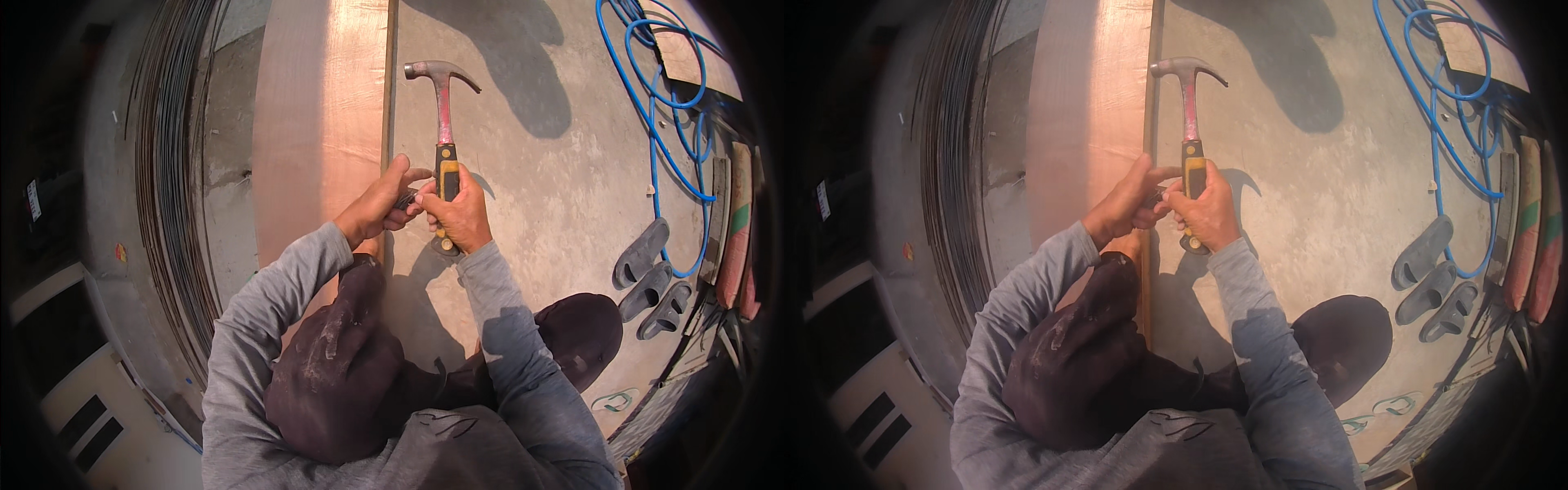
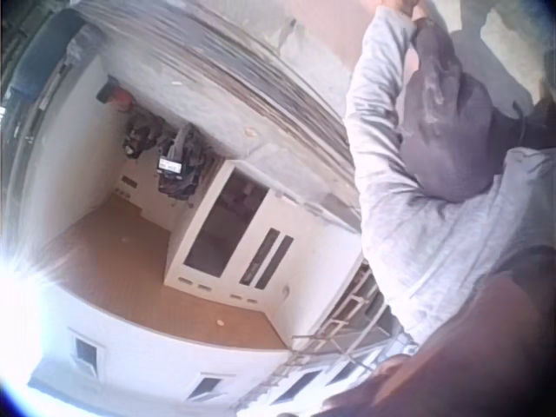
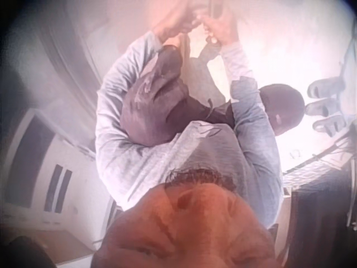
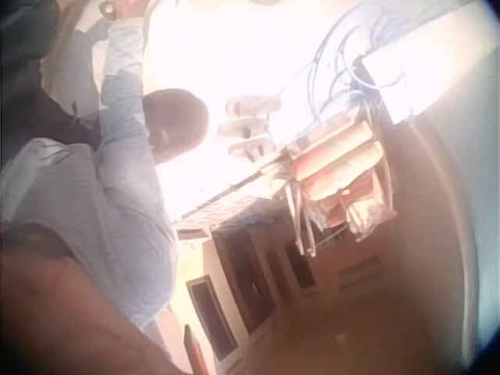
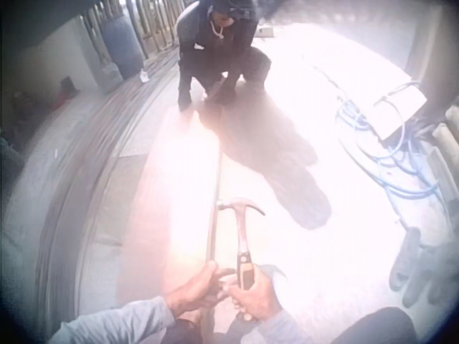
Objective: The person installs wooden flooring by placing planks on a concrete floor and securing them with nails using a hammer. They repeatedly position planks, align edges, and hammer nails along the seams.
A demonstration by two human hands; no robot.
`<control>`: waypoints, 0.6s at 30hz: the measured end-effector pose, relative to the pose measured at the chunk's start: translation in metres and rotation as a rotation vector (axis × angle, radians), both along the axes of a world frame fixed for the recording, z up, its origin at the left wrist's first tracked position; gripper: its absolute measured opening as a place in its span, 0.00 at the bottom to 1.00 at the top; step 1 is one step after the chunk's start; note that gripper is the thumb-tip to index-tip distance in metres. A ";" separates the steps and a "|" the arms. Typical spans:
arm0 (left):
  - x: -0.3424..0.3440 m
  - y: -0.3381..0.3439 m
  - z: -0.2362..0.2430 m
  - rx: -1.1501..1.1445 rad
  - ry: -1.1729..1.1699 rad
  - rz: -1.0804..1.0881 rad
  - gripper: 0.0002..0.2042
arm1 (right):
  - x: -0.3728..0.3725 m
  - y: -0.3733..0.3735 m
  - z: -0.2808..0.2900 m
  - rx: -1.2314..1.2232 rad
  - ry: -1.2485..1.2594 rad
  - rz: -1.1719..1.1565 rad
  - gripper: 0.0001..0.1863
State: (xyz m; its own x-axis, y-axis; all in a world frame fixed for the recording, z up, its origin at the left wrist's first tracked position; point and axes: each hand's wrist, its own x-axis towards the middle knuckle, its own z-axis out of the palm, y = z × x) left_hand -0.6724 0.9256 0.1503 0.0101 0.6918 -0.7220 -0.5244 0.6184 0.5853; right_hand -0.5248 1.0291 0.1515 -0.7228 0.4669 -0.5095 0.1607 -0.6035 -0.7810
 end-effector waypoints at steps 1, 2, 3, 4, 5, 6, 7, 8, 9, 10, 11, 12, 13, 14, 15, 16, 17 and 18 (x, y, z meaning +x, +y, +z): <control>-0.002 0.000 -0.006 -0.020 0.013 -0.006 0.49 | -0.002 -0.001 -0.004 0.003 -0.030 -0.003 0.22; -0.004 -0.001 -0.011 0.006 0.028 -0.025 0.49 | -0.004 -0.001 -0.008 0.023 -0.052 -0.013 0.22; -0.005 -0.002 -0.015 -0.047 0.025 0.001 0.49 | -0.005 -0.002 -0.012 0.045 -0.069 -0.022 0.22; -0.006 -0.003 -0.019 -0.057 0.023 0.010 0.49 | -0.007 -0.002 -0.014 0.067 -0.080 -0.033 0.22; -0.006 -0.003 -0.023 -0.078 0.033 0.026 0.49 | -0.009 -0.003 -0.016 0.057 -0.095 -0.030 0.22; -0.005 -0.003 -0.026 -0.043 -0.014 0.028 0.50 | -0.010 -0.003 -0.018 0.046 -0.104 -0.029 0.21; -0.004 -0.002 -0.030 -0.017 -0.048 0.038 0.50 | -0.011 -0.003 -0.019 0.036 -0.132 -0.039 0.21; -0.003 0.000 -0.033 0.009 -0.085 0.042 0.51 | -0.012 -0.004 -0.021 0.029 -0.108 -0.031 0.21; -0.002 0.001 -0.037 -0.017 -0.099 0.056 0.50 | -0.013 -0.004 -0.022 0.021 -0.103 -0.031 0.20; -0.002 0.002 -0.040 -0.045 -0.119 0.067 0.50 | -0.014 -0.004 -0.023 0.007 -0.101 -0.032 0.19; -0.001 0.002 -0.043 -0.050 -0.146 0.062 0.50 | -0.014 -0.004 -0.024 0.030 -0.127 -0.038 0.19; -0.002 0.003 -0.045 -0.060 -0.164 0.085 0.49 | -0.015 -0.005 -0.026 0.050 -0.150 -0.042 0.19; -0.002 0.003 -0.047 -0.047 -0.187 0.091 0.48 | -0.015 -0.005 -0.027 0.070 -0.172 -0.045 0.19; -0.003 0.003 -0.049 -0.084 -0.191 0.116 0.47 | -0.016 -0.006 -0.029 0.084 -0.172 -0.079 0.19; -0.004 0.003 -0.051 -0.043 -0.216 0.110 0.45 | -0.016 -0.006 -0.030 0.098 -0.171 -0.111 0.19; -0.005 0.003 -0.052 -0.051 -0.223 0.121 0.43 | -0.017 -0.006 -0.032 0.106 -0.159 -0.137 0.19; -0.005 0.003 -0.054 -0.030 -0.236 0.137 0.41 | -0.017 -0.005 -0.033 0.113 -0.171 -0.185 0.18; -0.006 0.003 -0.054 -0.065 -0.176 0.131 0.39 | -0.018 -0.005 -0.034 0.115 -0.173 -0.227 0.18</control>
